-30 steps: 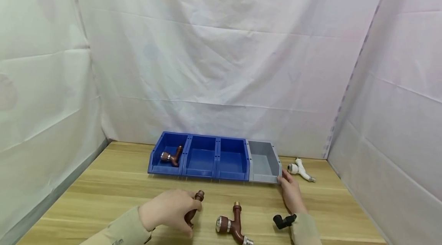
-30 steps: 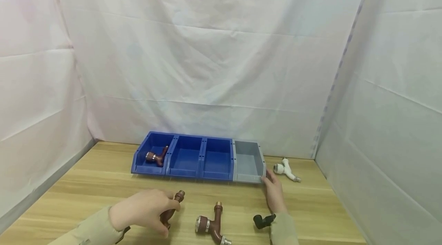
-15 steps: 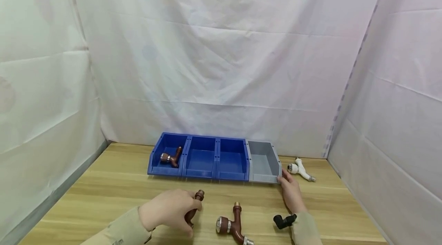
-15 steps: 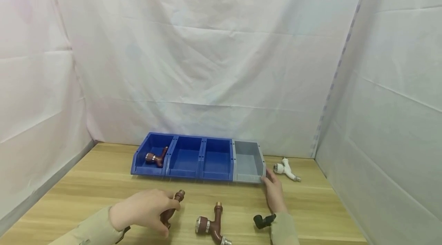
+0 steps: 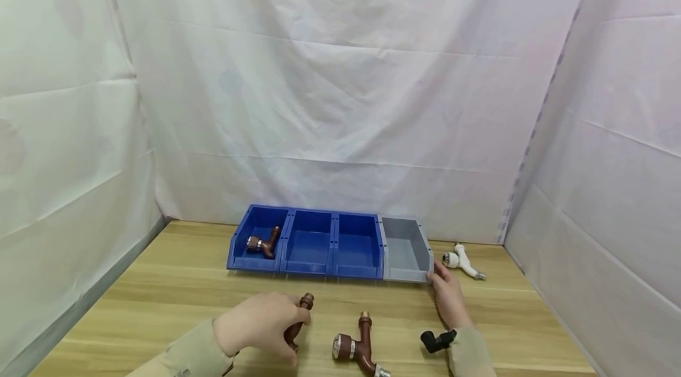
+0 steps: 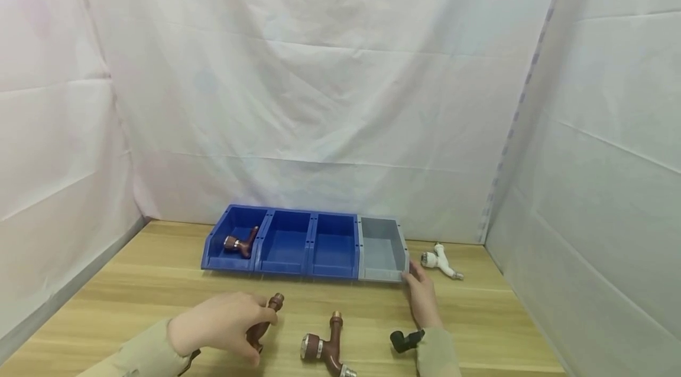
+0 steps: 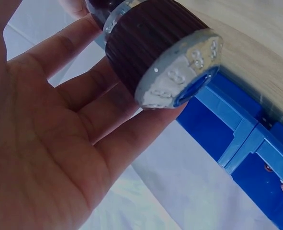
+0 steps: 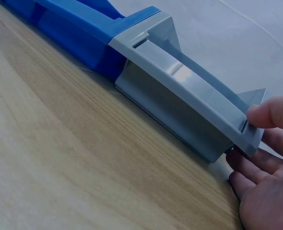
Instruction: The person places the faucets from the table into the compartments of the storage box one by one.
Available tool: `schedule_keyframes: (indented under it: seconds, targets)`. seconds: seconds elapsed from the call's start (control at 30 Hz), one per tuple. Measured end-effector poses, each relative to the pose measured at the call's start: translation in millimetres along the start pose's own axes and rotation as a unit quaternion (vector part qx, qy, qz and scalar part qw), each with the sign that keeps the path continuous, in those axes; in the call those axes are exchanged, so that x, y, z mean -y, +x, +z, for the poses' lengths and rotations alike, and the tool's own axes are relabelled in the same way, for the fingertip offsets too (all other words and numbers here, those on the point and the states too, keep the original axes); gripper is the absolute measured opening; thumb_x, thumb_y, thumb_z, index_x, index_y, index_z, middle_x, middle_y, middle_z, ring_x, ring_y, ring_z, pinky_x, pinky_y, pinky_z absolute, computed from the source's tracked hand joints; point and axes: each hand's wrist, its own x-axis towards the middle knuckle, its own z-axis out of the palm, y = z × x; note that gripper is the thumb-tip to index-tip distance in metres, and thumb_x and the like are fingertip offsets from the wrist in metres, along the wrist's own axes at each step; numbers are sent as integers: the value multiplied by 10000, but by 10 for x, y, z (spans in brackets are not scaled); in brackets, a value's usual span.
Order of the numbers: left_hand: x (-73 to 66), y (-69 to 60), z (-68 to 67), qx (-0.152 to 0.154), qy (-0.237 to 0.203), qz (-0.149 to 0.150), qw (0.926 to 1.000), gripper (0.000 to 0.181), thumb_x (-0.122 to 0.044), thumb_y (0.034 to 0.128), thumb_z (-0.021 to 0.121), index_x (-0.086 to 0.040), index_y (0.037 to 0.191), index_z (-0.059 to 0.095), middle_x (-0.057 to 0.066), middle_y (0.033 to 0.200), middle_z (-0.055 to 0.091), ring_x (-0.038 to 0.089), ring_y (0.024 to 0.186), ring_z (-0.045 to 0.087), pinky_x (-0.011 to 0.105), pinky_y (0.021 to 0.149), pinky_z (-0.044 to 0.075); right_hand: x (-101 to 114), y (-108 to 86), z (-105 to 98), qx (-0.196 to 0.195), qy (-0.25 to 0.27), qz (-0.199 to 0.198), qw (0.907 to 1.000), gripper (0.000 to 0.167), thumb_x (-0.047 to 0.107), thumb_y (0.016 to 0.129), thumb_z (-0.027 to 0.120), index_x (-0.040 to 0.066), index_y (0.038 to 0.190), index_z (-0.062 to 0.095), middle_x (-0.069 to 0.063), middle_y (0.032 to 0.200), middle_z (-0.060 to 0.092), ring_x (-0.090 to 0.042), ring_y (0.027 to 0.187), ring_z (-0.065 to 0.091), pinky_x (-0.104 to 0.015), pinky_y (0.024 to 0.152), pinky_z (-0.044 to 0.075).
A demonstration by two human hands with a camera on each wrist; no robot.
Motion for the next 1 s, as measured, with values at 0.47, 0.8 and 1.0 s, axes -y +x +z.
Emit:
schedule_keyframes:
  seconds: [0.47, 0.8, 1.0]
  targets:
    - [40, 54, -14, 70, -159, 30, 9998, 411, -417, 637, 875, -220, 925, 657, -157, 689, 431, 0, 607, 406, 195, 546, 359, 20, -19, 2, 0, -14, 11, 10000, 578, 84, 1001, 460, -27, 1517, 226, -198, 1555, 237, -247, 1404, 238, -402, 1127, 200]
    - [38, 87, -44, -42, 35, 8, 10000, 410, -443, 629, 875, -240, 892, 636, -166, 685, 428, 1, 587, 402, 197, 518, 348, 8, -28, -1, 102, 94, -4, 9999, 587, 99, 1013, 453, -27, 1524, 194, -197, 1569, 191, -244, 1417, 216, -403, 1127, 203]
    - [14, 114, -82, -29, 72, 5, 10000, 392, -433, 628, 874, -245, 838, 601, -165, 672, 415, -3, 577, 398, 196, 507, 342, 20, -46, -4, 76, -57, -39, 9999, 586, 124, 1012, 465, -3, 1527, 216, -187, 1560, 228, -230, 1404, 240, -221, 1047, 287]
